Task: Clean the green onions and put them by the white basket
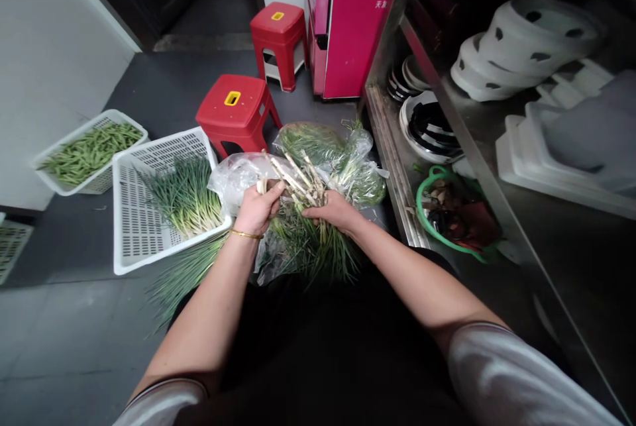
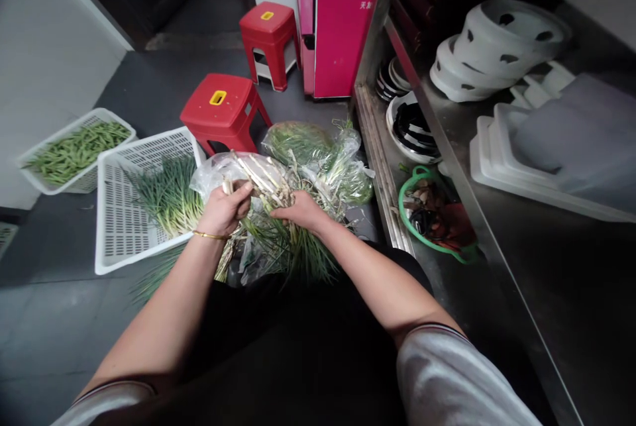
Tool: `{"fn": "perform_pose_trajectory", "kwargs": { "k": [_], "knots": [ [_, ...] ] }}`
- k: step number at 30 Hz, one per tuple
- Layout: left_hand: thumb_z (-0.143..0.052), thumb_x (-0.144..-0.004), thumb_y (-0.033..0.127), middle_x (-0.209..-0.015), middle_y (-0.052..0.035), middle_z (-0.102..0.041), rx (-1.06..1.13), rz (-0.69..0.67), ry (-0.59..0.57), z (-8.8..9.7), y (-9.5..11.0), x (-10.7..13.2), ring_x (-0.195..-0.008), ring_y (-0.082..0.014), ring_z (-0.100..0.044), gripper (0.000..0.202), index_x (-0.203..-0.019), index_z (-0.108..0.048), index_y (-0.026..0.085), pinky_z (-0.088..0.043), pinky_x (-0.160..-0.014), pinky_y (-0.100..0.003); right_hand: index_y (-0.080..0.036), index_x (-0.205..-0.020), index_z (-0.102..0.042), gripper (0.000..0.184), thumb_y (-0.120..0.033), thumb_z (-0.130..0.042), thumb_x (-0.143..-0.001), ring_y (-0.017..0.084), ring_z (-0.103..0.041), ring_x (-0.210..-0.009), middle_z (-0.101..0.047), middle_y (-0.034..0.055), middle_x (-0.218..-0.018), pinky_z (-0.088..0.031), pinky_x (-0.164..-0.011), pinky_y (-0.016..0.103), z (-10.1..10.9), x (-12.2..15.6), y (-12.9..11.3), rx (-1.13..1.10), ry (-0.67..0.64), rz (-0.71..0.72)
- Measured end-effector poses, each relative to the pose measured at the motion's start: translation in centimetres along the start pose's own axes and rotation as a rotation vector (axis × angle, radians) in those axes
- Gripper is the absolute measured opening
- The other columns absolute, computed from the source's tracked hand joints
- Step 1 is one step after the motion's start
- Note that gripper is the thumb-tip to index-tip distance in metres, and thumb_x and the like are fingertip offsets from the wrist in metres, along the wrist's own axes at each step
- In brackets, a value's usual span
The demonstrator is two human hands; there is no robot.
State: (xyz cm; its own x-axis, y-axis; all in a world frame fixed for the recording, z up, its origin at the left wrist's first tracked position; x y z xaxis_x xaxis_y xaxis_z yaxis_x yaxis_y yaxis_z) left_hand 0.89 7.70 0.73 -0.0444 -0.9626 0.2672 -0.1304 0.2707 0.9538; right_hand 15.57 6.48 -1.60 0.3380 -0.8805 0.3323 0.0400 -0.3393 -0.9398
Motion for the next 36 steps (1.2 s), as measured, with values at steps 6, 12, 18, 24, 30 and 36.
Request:
{"fn": "perform_pose_trajectory", "kwargs": {
  "k": [6,12,18,24,30,36],
  "knots": [
    [-0.077,-0.058,0.038,-0.046,0.0065,-0.039,-0.380,-0.083,-0.084,-0.5,0.0,1.0,-0.045,-0.0052,-0.031,0.035,-0.054,-0.051,0.015,-0.023,-0.043,-0.022,-0.016,-0.062,-0.059,0.025,-0.029,-0.078,-0.052,0.009,-0.046,-0.043,-0.054,-0.0051,-0.050,-0.040,-0.046,0.024,-0.1,-0.2,-0.4,-0.054,0.057,0.025],
    [-0.072,-0.064,0.034,-0.044,0.0058,-0.040,-0.409,-0.102,-0.064,2.3,1.5,1.3,-0.042,-0.0056,-0.031,0.026,-0.056,-0.058,0.014,-0.022,-0.042,-0.022,-0.016,-0.059,-0.058,0.018,-0.024,-0.073,-0.055,0.010,-0.047,-0.039,-0.054,-0.0042,-0.047,-0.038,-0.041,0.023,0.9,0.5,-0.7,0.080,-0.141,-0.062],
    [-0.072,-0.061,0.029,-0.043,0.0020,-0.049,-0.251,-0.131,0.172,7.2,3.1,0.6,-0.036,-0.0043,-0.026,0.018,-0.059,-0.064,0.013,-0.015,-0.038,-0.022,-0.016,-0.050,-0.058,0.019,-0.025,-0.075,-0.056,0.012,-0.048,-0.038,-0.054,-0.0024,-0.042,-0.038,-0.041,0.024,5.0,2.5,-0.4,0.235,-0.348,-0.083],
    [-0.071,-0.058,0.029,-0.052,-0.0012,-0.059,-0.268,-0.094,0.314,8.9,2.7,-0.5,-0.036,-0.0034,-0.027,0.020,-0.060,-0.061,0.012,-0.015,-0.035,-0.022,-0.016,-0.050,-0.056,0.025,-0.028,-0.075,-0.061,0.009,-0.047,-0.039,-0.053,-0.0035,-0.042,-0.043,-0.045,0.024,10.6,4.5,1.4,0.318,-0.425,-0.077],
    [-0.074,-0.058,0.033,-0.043,0.0050,-0.042,-0.509,-0.057,0.293,8.1,1.2,-1.9,-0.039,-0.0052,-0.029,0.024,-0.060,-0.061,0.013,-0.020,-0.038,-0.021,-0.015,-0.053,-0.055,0.024,-0.028,-0.072,-0.064,0.008,-0.046,-0.040,-0.053,-0.0043,-0.044,-0.038,-0.043,0.020,13.7,5.6,2.2,0.281,-0.417,-0.066],
    [-0.071,-0.066,0.037,-0.051,0.0068,-0.039,-0.329,-0.080,-0.004,2.2,1.1,-1.2,-0.041,-0.0054,-0.027,0.043,-0.101,-0.066,0.013,-0.021,-0.038,-0.021,-0.013,-0.054,-0.057,0.022,-0.029,-0.071,-0.062,0.010,-0.049,-0.043,-0.056,-0.0030,-0.046,-0.040,-0.046,0.022,11.2,5.0,2.9,0.379,-0.487,-0.146]
  ]
}}
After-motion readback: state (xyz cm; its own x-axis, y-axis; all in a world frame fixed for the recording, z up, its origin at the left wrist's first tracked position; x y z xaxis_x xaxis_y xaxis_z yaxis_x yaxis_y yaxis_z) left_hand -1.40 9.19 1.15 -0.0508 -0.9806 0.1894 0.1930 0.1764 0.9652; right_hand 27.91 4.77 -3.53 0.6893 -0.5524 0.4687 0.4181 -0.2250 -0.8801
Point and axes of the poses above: each hand's wrist, its own x-axis away from the middle knuckle, its own z-axis out of the back of the hand, y = z × x, the point moved 6 cm from there along -x, towards the middle knuckle
